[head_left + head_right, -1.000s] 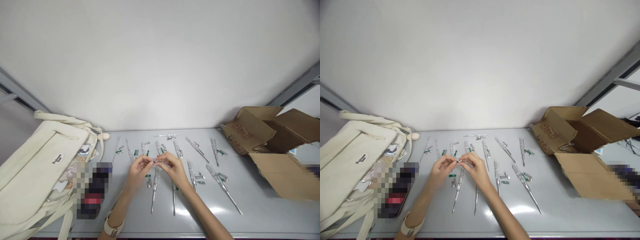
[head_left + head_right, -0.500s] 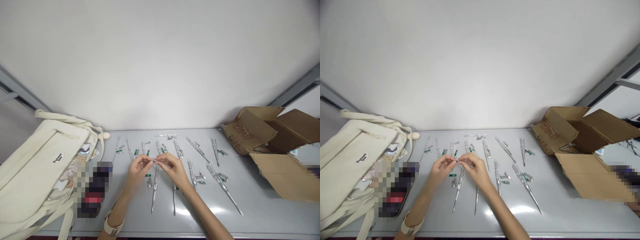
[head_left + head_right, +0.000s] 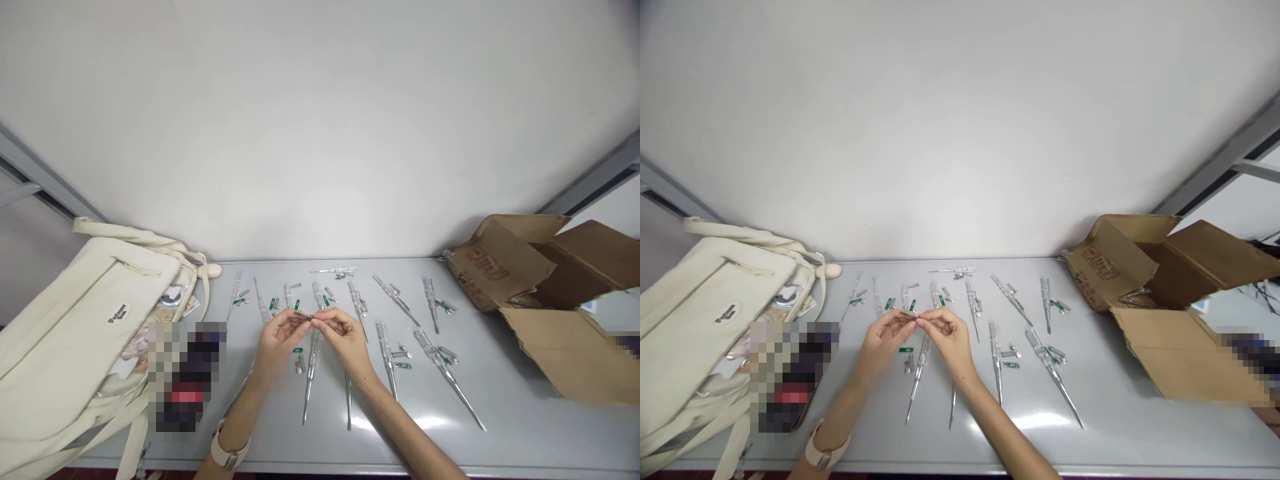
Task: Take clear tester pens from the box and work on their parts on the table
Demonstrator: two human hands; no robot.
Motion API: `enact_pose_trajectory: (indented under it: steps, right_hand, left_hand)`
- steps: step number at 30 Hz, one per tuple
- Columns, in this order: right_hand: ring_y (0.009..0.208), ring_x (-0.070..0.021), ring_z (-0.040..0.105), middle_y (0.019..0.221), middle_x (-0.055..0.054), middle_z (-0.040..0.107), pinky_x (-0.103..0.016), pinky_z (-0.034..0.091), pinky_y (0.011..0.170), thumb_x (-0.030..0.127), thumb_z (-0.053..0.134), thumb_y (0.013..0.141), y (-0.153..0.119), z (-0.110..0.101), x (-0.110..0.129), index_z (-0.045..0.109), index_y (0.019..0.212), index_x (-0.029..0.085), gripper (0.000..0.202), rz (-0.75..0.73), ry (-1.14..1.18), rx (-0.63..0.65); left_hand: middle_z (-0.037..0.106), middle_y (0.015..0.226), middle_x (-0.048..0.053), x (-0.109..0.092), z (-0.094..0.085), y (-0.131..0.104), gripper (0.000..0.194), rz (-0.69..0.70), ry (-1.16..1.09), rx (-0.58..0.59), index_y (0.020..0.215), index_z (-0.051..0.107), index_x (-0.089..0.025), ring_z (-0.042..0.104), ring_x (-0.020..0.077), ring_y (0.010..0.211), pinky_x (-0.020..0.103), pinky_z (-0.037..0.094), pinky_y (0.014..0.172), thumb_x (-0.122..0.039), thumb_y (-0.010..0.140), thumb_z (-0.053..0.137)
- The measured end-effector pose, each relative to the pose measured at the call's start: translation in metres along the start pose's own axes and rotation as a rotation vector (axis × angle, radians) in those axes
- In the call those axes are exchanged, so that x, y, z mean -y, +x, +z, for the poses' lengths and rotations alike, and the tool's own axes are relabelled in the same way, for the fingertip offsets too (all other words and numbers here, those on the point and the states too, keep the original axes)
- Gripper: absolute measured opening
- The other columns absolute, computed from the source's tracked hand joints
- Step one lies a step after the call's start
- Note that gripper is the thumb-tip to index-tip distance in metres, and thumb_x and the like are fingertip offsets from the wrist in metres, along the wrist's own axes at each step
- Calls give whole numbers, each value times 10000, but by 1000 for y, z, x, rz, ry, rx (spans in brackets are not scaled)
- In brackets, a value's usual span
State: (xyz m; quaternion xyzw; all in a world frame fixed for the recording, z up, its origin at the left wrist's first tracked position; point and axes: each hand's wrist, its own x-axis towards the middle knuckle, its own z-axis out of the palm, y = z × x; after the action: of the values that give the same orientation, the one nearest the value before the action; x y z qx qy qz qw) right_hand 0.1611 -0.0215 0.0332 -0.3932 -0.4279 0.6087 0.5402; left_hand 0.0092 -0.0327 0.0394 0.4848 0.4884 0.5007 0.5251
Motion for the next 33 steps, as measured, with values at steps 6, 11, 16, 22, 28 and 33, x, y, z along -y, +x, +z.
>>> enact_pose_trajectory:
  steps: [6, 11, 16, 22, 28, 33]
  right_hand:
    - [862, -189, 682, 825, -23, 726, -360, 506, 930, 414, 821, 687, -1, 3, -4, 729, 799, 210, 251, 209, 164, 7]
    - [833, -170, 683, 812, -20, 723, -372, 481, 988, 389, 841, 669, -2, 5, -3, 737, 792, 202, 247, 256, 290, 44]
    - [851, -177, 687, 836, -34, 726, -391, 473, 1010, 401, 838, 675, -1, 4, -3, 737, 806, 192, 267, 262, 286, 45]
    - [826, -162, 677, 821, -28, 720, -375, 483, 994, 386, 846, 666, -2, 4, -2, 745, 816, 188, 268, 288, 314, 49]
    - [772, -120, 643, 772, -14, 699, -289, 502, 916, 349, 850, 672, -3, 4, 0, 754, 800, 166, 243, 328, 368, 74]
    - [752, -110, 627, 758, -12, 695, -259, 496, 864, 362, 856, 661, -3, 5, 1, 759, 790, 166, 253, 321, 351, 68]
  left_hand:
    - [690, 896, 42, -4, 5, -6, 182, 178, 178, -81, 941, 687, -193, 657, 165, 875, 267, 542, 803, -311, 804, 704]
    - [646, 793, 12, 0, 4, -4, 162, 167, 133, -155, 821, 615, -180, 650, 135, 774, 241, 536, 743, -320, 811, 697]
    - [653, 855, 26, 0, 1, -2, 203, 129, 128, -143, 933, 630, -180, 640, 140, 821, 247, 538, 766, -324, 809, 702]
    - [682, 910, 50, 1, 1, -2, 199, 94, 124, -96, 945, 671, -177, 648, 164, 878, 283, 539, 830, -321, 811, 701]
    - [661, 886, 39, 5, -1, 0, 178, 69, 102, -64, 887, 684, -172, 640, 154, 843, 260, 536, 788, -319, 792, 720]
    - [639, 849, 27, 4, -1, 0, 183, 92, 77, -52, 872, 682, -167, 629, 140, 793, 241, 532, 745, -306, 769, 743]
